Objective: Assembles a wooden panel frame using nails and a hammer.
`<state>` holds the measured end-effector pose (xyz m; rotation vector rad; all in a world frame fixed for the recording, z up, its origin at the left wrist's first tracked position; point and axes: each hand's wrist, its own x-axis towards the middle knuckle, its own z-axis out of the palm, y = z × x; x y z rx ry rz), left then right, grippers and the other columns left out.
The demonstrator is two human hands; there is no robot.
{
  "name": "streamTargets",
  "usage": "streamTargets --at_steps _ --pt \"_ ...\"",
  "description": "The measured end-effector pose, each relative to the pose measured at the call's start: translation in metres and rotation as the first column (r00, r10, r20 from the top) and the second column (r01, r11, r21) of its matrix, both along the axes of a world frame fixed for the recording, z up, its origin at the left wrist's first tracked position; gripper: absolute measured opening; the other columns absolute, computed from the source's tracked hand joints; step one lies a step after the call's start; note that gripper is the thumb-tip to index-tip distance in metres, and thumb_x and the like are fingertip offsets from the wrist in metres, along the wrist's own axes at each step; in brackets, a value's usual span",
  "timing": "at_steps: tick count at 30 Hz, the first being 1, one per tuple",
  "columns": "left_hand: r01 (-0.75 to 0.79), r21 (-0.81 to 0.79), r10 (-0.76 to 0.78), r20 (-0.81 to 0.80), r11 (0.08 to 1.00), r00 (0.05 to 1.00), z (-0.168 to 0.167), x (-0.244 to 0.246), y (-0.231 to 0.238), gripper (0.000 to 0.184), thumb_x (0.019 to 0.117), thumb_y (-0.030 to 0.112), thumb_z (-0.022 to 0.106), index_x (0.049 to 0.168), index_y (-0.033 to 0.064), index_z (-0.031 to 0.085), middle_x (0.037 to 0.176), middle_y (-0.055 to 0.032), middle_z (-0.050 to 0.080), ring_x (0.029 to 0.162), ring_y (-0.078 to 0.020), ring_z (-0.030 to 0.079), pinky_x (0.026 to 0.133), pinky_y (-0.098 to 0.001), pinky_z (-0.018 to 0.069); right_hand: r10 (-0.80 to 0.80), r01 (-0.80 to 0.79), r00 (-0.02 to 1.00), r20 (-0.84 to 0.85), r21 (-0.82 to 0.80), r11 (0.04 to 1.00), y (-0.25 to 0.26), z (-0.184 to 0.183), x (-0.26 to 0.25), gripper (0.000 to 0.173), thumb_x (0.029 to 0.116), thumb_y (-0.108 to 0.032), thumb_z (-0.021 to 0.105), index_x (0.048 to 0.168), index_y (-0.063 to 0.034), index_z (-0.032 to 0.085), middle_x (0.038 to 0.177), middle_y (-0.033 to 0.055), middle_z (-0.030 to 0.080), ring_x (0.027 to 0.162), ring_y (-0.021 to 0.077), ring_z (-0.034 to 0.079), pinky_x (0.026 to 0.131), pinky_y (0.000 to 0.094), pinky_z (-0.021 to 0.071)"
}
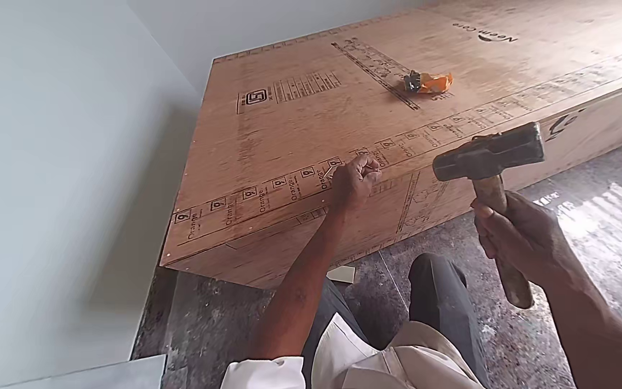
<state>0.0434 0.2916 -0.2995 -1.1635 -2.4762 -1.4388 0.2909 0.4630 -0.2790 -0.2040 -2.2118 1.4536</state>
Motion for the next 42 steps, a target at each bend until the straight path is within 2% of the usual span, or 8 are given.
streamTargets --at_steps 9,12,15,23,30,33,35,42 --pt "0.009 -0.005 -0.009 -0.019 1.0 1.0 -0.003 -0.001 0.001 0.019 0.0935 0.009 0.073 0.111 0.0039 0.071 0.092 -0.0065 0.077 0.08 -0.0154 0.073 0.078 -0.0386 0.0594 -0.089 0.078 0.991 0.102 0.107 0.991 0.008 0.035 -0.017 0.029 0.0975 -0.044 0.059 0.106 -0.0171 0.064 0.062 -0.0076 0.058 0.044 0.0043 0.055 0.041 0.0212 0.0504" --pt "0.006 -0.013 -0.006 0.005 1.0 1.0 0.0 0.0 0.001 0.031 0.0936 0.009 0.073 0.123 0.0045 0.066 0.093 -0.0062 0.078 0.079 -0.0164 0.074 0.077 -0.0399 0.0592 -0.103 0.079 0.991 0.089 0.248 0.966 0.008 0.062 -0.029 0.038 0.0985 -0.04 0.059 0.131 -0.0207 0.061 0.072 -0.0039 0.063 0.047 0.0069 0.059 0.043 0.0251 0.0535" --pt "-0.02 -0.025 0.021 0.018 0.999 1.0 0.0 0.0 0.001 0.038 0.0928 0.011 0.075 0.129 0.0076 0.062 0.09 -0.0047 0.078 0.074 -0.0166 0.073 0.073 -0.0398 0.0585 -0.051 0.017 0.995 0.08 0.376 0.926 0.005 0.087 -0.047 0.055 0.1034 -0.037 0.058 0.156 -0.0282 0.044 0.081 0.0008 0.065 0.049 0.0103 0.057 0.042 0.0293 0.0518" --pt "-0.025 -0.054 0.026 0.018 0.998 0.999 0.001 0.002 0.001 0.055 0.0916 0.009 0.074 0.139 0.005 0.047 0.085 -0.0066 0.075 0.074 -0.0219 0.072 0.073 -0.0446 0.0578 0.064 -0.367 0.86 0.507 0.525 0.768 0.004 0.085 -0.103 0.04 0.1073 -0.027 0.056 0.146 -0.0159 0.055 0.08 0.0056 0.062 0.059 0.0154 0.059 0.053 0.0362 0.0518" --pt "-0.021 -0.023 0.022 0.059 1.0 0.998 0.0 -0.001 0.002 0.068 0.0894 0.008 0.078 0.147 0.0066 0.042 0.091 -0.0075 0.077 0.081 -0.0208 0.075 0.079 -0.043 0.0614 0.059 -0.096 0.994 0.094 0.455 0.885 -0.007 0.097 -0.098 0.052 0.1051 -0.033 0.054 0.153 -0.0141 0.048 0.078 -0.0004 0.063 0.052 0.0072 0.058 0.045 0.0278 0.0537" --pt "-0.026 -0.049 0.027 0.025 0.998 0.999 0.002 -0.001 0.002 0.071 0.0895 0.008 0.077 0.149 0.0034 0.038 0.087 -0.0086 0.076 0.079 -0.0244 0.074 0.078 -0.0475 0.0592 0.064 -0.29 0.917 0.395 0.545 0.787 -0.003 0.091 -0.104 0.042 0.1072 -0.026 0.055 0.146 -0.0112 0.053 0.08 0.0062 0.061 0.06 0.0161 0.056 0.055 0.0371 0.0491" --pt "-0.021 -0.068 0.022 0.016 0.997 1.0 -0.002 0.002 0.0 0.071 0.0906 0.007 0.074 0.151 0.0078 0.035 0.081 -0.0063 0.073 0.071 -0.0223 0.071 0.07 -0.0453 0.0594 0.02 -0.372 0.821 0.571 0.508 0.777 -0.002 0.089 -0.104 0.038 0.1076 -0.028 0.055 0.143 -0.0143 0.056 0.077 0.0067 0.06 0.056 0.0164 0.058 0.051 0.0356 0.0518" --pt "-0.026 -0.046 0.028 0.049 0.999 0.998 -0.003 -0.003 0.004 0.075 0.0882 0.01 0.079 0.151 0.0053 0.037 0.087 -0.007 0.076 0.078 -0.0221 0.074 0.078 -0.0455 0.0608 0.043 -0.1 0.992 0.122 0.506 0.857 -0.011 0.095 -0.093 0.053 0.105 -0.035 0.056 0.154 -0.017 0.048 0.076 -0.0012 0.063 0.052 0.0064 0.057 0.046 0.0269 0.0523"
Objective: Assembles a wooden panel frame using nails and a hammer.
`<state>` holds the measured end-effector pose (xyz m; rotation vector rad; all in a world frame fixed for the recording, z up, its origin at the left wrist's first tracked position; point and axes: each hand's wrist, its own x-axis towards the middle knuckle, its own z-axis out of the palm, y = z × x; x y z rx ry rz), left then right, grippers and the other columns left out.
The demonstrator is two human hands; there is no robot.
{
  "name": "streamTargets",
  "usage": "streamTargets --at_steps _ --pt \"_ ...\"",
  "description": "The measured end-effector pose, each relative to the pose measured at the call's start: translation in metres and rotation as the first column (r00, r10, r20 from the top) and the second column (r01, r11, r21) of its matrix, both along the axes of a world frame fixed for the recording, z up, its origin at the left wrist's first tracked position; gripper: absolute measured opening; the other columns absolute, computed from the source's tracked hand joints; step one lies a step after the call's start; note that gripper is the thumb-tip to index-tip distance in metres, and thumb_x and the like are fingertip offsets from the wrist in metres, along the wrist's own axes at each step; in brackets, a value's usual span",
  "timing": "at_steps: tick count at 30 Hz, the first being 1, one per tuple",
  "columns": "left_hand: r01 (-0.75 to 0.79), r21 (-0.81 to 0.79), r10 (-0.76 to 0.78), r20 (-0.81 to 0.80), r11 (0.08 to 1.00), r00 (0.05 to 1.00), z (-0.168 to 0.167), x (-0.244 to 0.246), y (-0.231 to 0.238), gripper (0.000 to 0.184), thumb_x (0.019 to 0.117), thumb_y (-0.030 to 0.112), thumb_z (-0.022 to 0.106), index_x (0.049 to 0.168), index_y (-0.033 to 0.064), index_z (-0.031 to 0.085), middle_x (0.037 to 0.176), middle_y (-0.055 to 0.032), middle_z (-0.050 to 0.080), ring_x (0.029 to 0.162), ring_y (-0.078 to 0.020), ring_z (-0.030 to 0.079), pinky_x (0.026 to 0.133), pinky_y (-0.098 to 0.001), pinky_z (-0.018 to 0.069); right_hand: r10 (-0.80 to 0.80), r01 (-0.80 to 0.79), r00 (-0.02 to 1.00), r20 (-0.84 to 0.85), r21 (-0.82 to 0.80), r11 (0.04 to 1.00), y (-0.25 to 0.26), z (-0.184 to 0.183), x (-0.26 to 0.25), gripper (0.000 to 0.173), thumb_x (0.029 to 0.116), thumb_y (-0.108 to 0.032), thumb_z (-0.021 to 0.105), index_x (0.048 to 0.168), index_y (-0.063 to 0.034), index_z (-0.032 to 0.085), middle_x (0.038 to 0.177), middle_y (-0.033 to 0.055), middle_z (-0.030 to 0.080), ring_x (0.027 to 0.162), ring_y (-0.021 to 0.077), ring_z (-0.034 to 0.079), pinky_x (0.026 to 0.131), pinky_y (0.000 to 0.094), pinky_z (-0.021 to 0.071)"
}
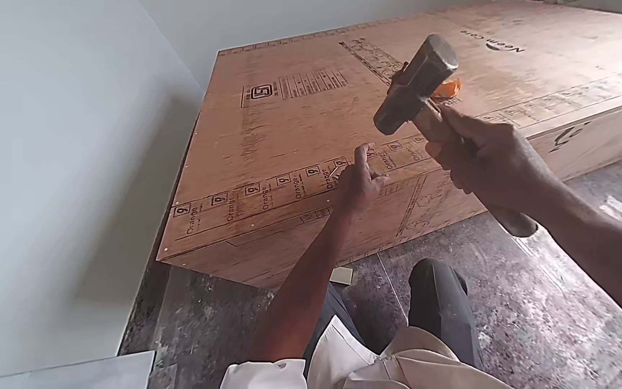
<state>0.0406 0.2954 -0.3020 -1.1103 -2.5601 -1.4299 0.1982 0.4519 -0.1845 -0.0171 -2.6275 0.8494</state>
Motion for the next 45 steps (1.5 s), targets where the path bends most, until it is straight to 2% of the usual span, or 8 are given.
streamTargets --at_steps 6,10,15,17,25,32,40,45 --pt "-0.006 -0.004 0.006 -0.029 1.0 1.0 0.002 0.004 -0.004 0.07 0.091 0.008 0.072 0.151 0.0065 0.035 0.079 -0.006 0.074 0.068 -0.0223 0.072 0.067 -0.0465 0.0589 -0.074 0.012 0.938 0.338 0.183 0.983 0.011 -0.022 0.0 0.046 0.1063 -0.027 0.058 0.151 -0.0167 0.052 0.078 0.0085 0.064 0.059 0.0195 0.06 0.055 0.0409 0.052" --pt "0.024 -0.041 -0.021 0.078 0.999 0.997 0.005 0.0 -0.002 0.064 0.0925 0.011 0.073 0.149 0.011 0.043 0.089 -0.0048 0.076 0.077 -0.0199 0.073 0.076 -0.0453 0.0587 -0.157 0.188 0.946 0.284 -0.087 0.978 0.015 -0.046 0.035 0.051 0.1059 -0.036 0.056 0.155 -0.0224 0.048 0.076 0.0036 0.065 0.054 0.0114 0.059 0.051 0.0328 0.0534" --pt "0.075 -0.297 -0.163 -0.283 0.952 0.945 0.002 -0.002 -0.013 0.057 0.0893 0.025 0.079 0.138 0.0011 0.062 0.144 -0.0151 0.06 0.132 -0.0302 0.059 0.11 -0.0493 0.0468 -0.186 0.202 0.979 0.081 -0.495 0.845 0.006 -0.105 0.082 0.044 0.101 -0.037 0.058 0.134 -0.0084 0.058 0.069 -0.0038 0.061 0.047 0.0059 0.056 0.043 0.0225 0.052" --pt "-0.04 -0.446 -0.178 -0.437 0.894 0.882 -0.001 -0.002 -0.018 0.05 0.0956 0.036 0.071 0.134 0.0037 0.067 0.144 -0.0154 0.061 0.137 -0.0311 0.056 0.118 -0.0488 0.0389 -0.208 0.212 0.975 0.077 -0.606 0.767 0.001 -0.13 0.094 0.034 0.1013 -0.039 0.056 0.114 -0.0084 0.06 0.064 -0.0049 0.057 0.044 0.0069 0.054 0.04 0.0228 0.0499" --pt "-0.097 -0.459 -0.183 -0.527 0.883 0.83 -0.017 0.003 -0.021 0.048 0.104 0.033 0.057 0.136 -0.0024 0.064 0.143 -0.0201 0.061 0.137 -0.034 0.056 0.115 -0.0501 0.0421 -0.269 0.343 0.935 0.232 -0.784 0.518 -0.017 -0.191 0.097 0.041 0.1092 -0.038 0.037 0.118 -0.0029 0.057 0.067 -0.0001 0.055 0.044 0.0105 0.052 0.04 0.0248 0.0489" --pt "-0.118 -0.356 -0.15 -0.64 0.927 0.753 -0.028 0.0 -0.021 0.044 0.1007 0.028 0.057 0.128 -0.0047 0.068 0.136 -0.0223 0.065 0.129 -0.0374 0.062 0.106 -0.0536 0.0501 -0.379 0.19 0.924 0.037 -0.908 0.374 -0.018 -0.189 0.073 0.032 0.11 -0.031 0.037 0.108 -0.0037 0.054 0.061 -0.0018 0.052 0.04 0.0079 0.048 0.038 0.0232 0.0484" --pt "-0.102 -0.389 -0.172 -0.607 0.916 0.776 -0.027 0.0 -0.022 0.049 0.1006 0.031 0.059 0.133 -0.0052 0.065 0.141 -0.0224 0.062 0.134 -0.0363 0.059 0.11 -0.0518 0.0477 -0.663 0.301 0.741 -0.109 -0.829 0.472 -0.033 -0.226 0.039 0.018 0.1045 -0.02 0.05 0.105 -0.0018 0.051 0.061 -0.0029 0.054 0.042 0.0085 0.052 0.041 0.026 0.051" --pt "-0.114 -0.387 -0.165 -0.618 0.915 0.768 -0.027 0.002 -0.022 0.046 0.1001 0.031 0.06 0.13 -0.0038 0.067 0.138 -0.021 0.064 0.131 -0.0349 0.061 0.109 -0.0488 0.0489 -0.685 0.173 0.684 -0.251 -0.856 0.487 -0.064 -0.251 0.012 0.019 0.0942 -0.004 0.059 0.106 -0.0012 0.044 0.067 -0.0058 0.059 0.052 0.0051 0.06 0.052 0.0241 0.0566"
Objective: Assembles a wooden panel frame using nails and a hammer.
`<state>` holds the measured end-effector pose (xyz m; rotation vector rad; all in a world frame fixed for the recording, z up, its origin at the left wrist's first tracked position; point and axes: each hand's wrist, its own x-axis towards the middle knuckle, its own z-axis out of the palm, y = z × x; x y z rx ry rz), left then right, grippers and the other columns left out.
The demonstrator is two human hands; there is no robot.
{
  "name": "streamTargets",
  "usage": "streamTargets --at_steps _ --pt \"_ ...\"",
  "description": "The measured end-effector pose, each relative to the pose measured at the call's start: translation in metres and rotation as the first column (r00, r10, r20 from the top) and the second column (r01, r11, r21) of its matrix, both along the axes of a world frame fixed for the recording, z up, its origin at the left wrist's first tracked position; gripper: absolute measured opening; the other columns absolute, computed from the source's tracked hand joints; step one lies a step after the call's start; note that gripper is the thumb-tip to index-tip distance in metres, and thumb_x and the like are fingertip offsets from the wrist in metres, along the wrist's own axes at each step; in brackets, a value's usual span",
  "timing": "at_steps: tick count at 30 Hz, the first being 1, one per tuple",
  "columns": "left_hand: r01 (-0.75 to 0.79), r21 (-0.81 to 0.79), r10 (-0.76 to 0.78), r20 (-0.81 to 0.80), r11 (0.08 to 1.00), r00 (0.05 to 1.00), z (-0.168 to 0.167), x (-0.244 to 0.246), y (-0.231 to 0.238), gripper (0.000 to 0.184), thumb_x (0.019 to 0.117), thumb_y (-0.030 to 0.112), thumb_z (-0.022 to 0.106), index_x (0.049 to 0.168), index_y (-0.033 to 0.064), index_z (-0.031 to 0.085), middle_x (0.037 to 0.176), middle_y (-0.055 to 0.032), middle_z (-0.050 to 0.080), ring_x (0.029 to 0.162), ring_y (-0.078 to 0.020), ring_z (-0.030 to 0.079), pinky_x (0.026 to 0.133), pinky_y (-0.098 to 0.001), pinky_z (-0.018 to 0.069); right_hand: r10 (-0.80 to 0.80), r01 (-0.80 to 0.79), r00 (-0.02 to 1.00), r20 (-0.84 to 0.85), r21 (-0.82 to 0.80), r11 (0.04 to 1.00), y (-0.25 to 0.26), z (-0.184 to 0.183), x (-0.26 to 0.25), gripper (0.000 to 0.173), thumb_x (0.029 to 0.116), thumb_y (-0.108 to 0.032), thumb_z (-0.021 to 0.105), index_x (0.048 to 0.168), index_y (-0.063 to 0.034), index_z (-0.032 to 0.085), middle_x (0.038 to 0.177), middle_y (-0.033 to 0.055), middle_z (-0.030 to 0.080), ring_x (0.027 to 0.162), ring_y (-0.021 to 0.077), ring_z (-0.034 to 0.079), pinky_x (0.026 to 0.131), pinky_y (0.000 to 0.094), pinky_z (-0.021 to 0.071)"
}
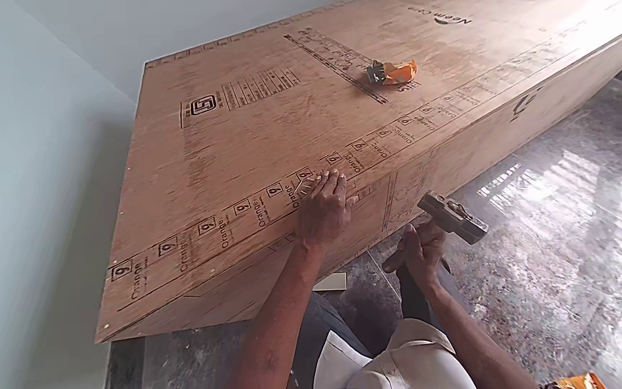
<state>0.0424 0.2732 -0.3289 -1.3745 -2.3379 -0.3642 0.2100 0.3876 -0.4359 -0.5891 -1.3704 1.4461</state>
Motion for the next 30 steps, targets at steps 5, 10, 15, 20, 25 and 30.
streamTargets --at_steps 5,10,15,20,25,30 --pt "-0.017 0.009 0.017 -0.01 1.0 1.0 0.002 0.002 0.002 0.045 0.0996 0.03 0.058 0.128 -0.0024 0.069 0.138 -0.0196 0.065 0.13 -0.0343 0.062 0.107 -0.0488 0.0507 -0.102 0.082 0.993 0.05 0.307 0.948 -0.014 -0.028 -0.028 0.015 0.0964 -0.012 0.061 0.094 0.0014 0.055 0.065 -0.0052 0.058 0.055 0.0001 0.058 0.055 0.0213 0.0549" --pt "-0.042 0.026 0.042 -0.017 0.999 0.999 0.0 0.004 0.003 0.046 0.0997 0.034 0.058 0.127 -0.0003 0.071 0.137 -0.0168 0.066 0.129 -0.032 0.063 0.106 -0.047 0.0516 -0.309 0.119 0.916 0.256 0.564 0.817 -0.026 -0.043 -0.075 0.023 0.0944 -0.011 0.058 0.078 0.0028 0.064 0.062 0.0097 0.061 0.057 0.0171 0.064 0.059 0.0329 0.0554" --pt "-0.034 0.025 0.035 -0.023 0.999 0.999 0.0 0.003 0.003 0.046 0.0998 0.034 0.058 0.126 -0.0006 0.071 0.136 -0.0168 0.067 0.129 -0.0315 0.063 0.107 -0.0468 0.0512 -0.313 0.102 0.905 0.288 0.567 0.817 -0.03 -0.044 -0.081 0.023 0.0932 -0.011 0.058 0.073 0.0001 0.059 0.059 0.0061 0.054 0.054 0.0125 0.056 0.057 0.0267 0.0501" --pt "-0.056 0.047 0.058 -0.042 0.997 0.997 -0.001 0.003 0.0 0.044 0.0984 0.034 0.059 0.124 0.0011 0.073 0.134 -0.0157 0.068 0.128 -0.0307 0.064 0.105 -0.0476 0.0523 -0.201 0.081 0.96 0.193 0.497 0.864 -0.029 -0.045 -0.073 0.022 0.0942 -0.013 0.058 0.075 -0.0019 0.055 0.059 0.0004 0.05 0.052 0.0051 0.051 0.056 0.021 0.0483" --pt "-0.015 0.091 0.02 -0.052 0.996 0.998 -0.001 0.0 0.005 0.05 0.0995 0.038 0.051 0.124 -0.0008 0.073 0.13 -0.0181 0.07 0.122 -0.0371 0.067 0.101 -0.0521 0.054 -0.083 0.02 0.979 0.185 0.32 0.947 -0.008 -0.029 -0.044 0.02 0.095 -0.02 0.06 0.09 -0.0004 0.06 0.062 -0.0004 0.056 0.052 0.0046 0.054 0.053 0.0241 0.0518" --pt "0.012 0.097 -0.008 -0.04 0.995 0.999 -0.004 -0.003 0.0 0.055 0.0997 0.039 0.048 0.125 -0.0042 0.071 0.131 -0.0224 0.068 0.122 -0.0417 0.066 0.1 -0.0564 0.0526 0.17 -0.172 0.977 0.129 0.004 0.985 0.051 0.027 0.003 0.021 0.0912 -0.016 0.067 0.102 -0.001 0.057 0.068 -0.002 0.056 0.048 0.0056 0.051 0.046 0.0247 0.0488"
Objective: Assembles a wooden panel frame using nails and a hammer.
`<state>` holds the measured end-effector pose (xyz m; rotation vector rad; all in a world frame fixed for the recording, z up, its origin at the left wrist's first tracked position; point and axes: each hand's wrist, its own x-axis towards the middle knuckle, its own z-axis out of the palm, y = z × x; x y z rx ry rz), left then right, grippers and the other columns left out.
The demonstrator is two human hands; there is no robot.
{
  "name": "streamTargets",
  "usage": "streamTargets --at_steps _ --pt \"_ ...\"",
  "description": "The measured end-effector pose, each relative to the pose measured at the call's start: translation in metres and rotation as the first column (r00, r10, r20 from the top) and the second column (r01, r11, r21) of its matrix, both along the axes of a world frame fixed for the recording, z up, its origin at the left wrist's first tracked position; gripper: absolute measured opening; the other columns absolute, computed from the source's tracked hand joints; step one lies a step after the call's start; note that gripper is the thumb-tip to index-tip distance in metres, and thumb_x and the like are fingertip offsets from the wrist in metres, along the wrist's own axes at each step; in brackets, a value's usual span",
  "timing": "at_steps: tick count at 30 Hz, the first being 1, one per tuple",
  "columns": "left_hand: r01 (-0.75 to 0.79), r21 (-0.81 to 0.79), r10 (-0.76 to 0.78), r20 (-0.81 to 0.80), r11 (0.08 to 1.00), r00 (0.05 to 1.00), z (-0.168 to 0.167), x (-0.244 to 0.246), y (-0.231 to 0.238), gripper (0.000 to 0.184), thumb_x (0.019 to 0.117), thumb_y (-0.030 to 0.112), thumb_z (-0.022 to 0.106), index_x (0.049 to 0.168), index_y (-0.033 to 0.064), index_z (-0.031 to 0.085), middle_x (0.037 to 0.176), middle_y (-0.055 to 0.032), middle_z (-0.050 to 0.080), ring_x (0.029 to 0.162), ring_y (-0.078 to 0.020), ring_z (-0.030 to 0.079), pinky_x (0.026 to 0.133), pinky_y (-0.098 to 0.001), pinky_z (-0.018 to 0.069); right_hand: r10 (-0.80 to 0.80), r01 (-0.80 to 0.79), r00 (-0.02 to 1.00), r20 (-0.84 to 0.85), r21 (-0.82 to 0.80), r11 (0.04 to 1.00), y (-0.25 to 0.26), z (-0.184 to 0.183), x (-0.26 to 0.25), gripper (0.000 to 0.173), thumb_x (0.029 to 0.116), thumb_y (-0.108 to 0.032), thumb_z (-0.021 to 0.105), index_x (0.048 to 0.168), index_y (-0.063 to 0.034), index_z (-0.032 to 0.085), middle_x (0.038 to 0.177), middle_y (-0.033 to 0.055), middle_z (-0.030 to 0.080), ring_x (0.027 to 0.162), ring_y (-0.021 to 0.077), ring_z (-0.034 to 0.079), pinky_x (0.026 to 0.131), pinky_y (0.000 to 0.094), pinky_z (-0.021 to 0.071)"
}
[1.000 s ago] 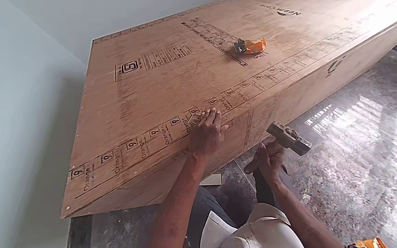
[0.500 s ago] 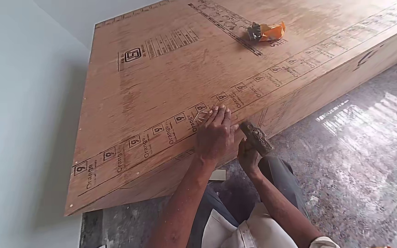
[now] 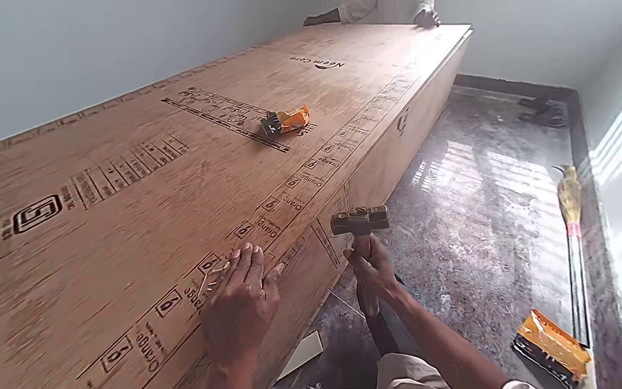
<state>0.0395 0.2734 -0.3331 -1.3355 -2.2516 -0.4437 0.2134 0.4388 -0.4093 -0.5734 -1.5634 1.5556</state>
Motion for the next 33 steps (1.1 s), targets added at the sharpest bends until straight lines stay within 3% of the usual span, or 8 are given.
streamTargets --at_steps 3,5,8,10,13,18,25,33 --pt "0.002 -0.001 -0.002 0.011 1.0 1.0 0.0 0.0 0.001 0.057 0.1003 0.041 0.046 0.126 -0.0043 0.07 0.132 -0.0224 0.068 0.123 -0.0426 0.066 0.1 -0.0582 0.0517 0.022 -0.035 0.996 -0.082 -0.166 0.986 0.031 0.038 0.029 0.019 0.0901 -0.012 0.069 0.097 -0.0072 0.052 0.06 -0.004 0.05 0.041 0.0074 0.047 0.04 0.0251 0.0462" --pt "0.002 0.0 -0.002 0.015 1.0 1.0 0.0 0.001 0.001 0.058 0.1001 0.041 0.046 0.126 -0.0048 0.07 0.133 -0.023 0.067 0.123 -0.0432 0.065 0.1 -0.0589 0.0516 -0.068 0.041 0.973 -0.221 -0.124 0.991 0.045 0.047 0.045 0.017 0.0912 -0.008 0.067 0.093 -0.0083 0.051 0.055 -0.005 0.049 0.04 0.0061 0.047 0.04 0.0241 0.0463" --pt "0.003 0.005 -0.003 0.009 1.0 1.0 0.0 0.0 0.001 0.059 0.1003 0.042 0.046 0.126 -0.0048 0.07 0.133 -0.0227 0.068 0.123 -0.0433 0.065 0.099 -0.0583 0.0519 -0.194 0.241 0.762 -0.618 -0.007 0.97 0.063 0.05 0.052 0.016 0.0944 -0.005 0.066 0.082 -0.0125 0.058 0.053 -0.0043 0.053 0.042 0.0078 0.053 0.043 0.0271 0.0507" --pt "0.004 -0.008 -0.004 0.003 1.0 1.0 -0.001 0.0 -0.001 0.059 0.1007 0.043 0.046 0.125 -0.0046 0.07 0.133 -0.0227 0.068 0.123 -0.0429 0.066 0.1 -0.0579 0.0517 -0.323 0.375 0.651 -0.687 -0.078 0.924 0.068 0.059 0.062 0.019 0.0921 0.001 0.061 0.079 -0.0119 0.056 0.05 -0.0015 0.054 0.04 0.0107 0.054 0.042 0.0294 0.0516" --pt "0.011 0.0 -0.011 -0.017 1.0 1.0 -0.001 -0.001 0.001 0.058 0.1004 0.042 0.046 0.125 -0.0049 0.071 0.131 -0.0224 0.068 0.122 -0.043 0.066 0.098 -0.0582 0.0527 -0.447 0.478 0.638 -0.627 -0.133 0.868 0.078 0.07 0.085 0.017 0.0908 0.005 0.055 0.084 -0.0098 0.049 0.048 -0.0017 0.05 0.037 0.0107 0.052 0.039 0.0287 0.0513" --pt "0.02 0.02 -0.02 0.001 1.0 1.0 -0.003 -0.001 -0.001 0.062 0.1015 0.044 0.044 0.125 -0.0062 0.07 0.131 -0.0242 0.068 0.121 -0.0449 0.066 0.098 -0.0603 0.0522 -0.424 0.462 0.601 -0.678 -0.138 0.876 0.08 0.061 0.094 0.018 0.0902 0.004 0.058 0.082 -0.0106 0.053 0.049 -0.0004 0.054 0.039 0.0115 0.054 0.04 0.0289 0.0523" --pt "0.019 0.016 -0.019 0.003 1.0 1.0 -0.002 -0.001 0.0 0.059 0.1004 0.042 0.046 0.125 -0.0061 0.07 0.131 -0.0239 0.068 0.123 -0.0443 0.065 0.1 -0.0597 0.0514 -0.482 0.401 0.725 -0.492 -0.268 0.876 0.069 0.056 0.089 0.016 0.0899 0.005 0.056 0.086 -0.0082 0.049 0.047 -0.0024 0.049 0.036 0.0095 0.05 0.037 0.0268 0.0493" --pt "-0.031 -0.018 0.031 0.036 0.999 0.999 0.003 0.002 0.001 0.045 0.099 0.035 0.058 0.122 0.0004 0.074 0.133 -0.017 0.069 0.124 -0.0343 0.066 0.1 -0.0527 0.0547 -0.38 0.339 0.89 -0.251 -0.192 0.921 0.057 0.041 0.088 0.017 0.0902 0.001 0.057 0.087 -0.0129 0.048 0.048 -0.0064 0.046 0.035 0.0077 0.047 0.036 0.025 0.0475"
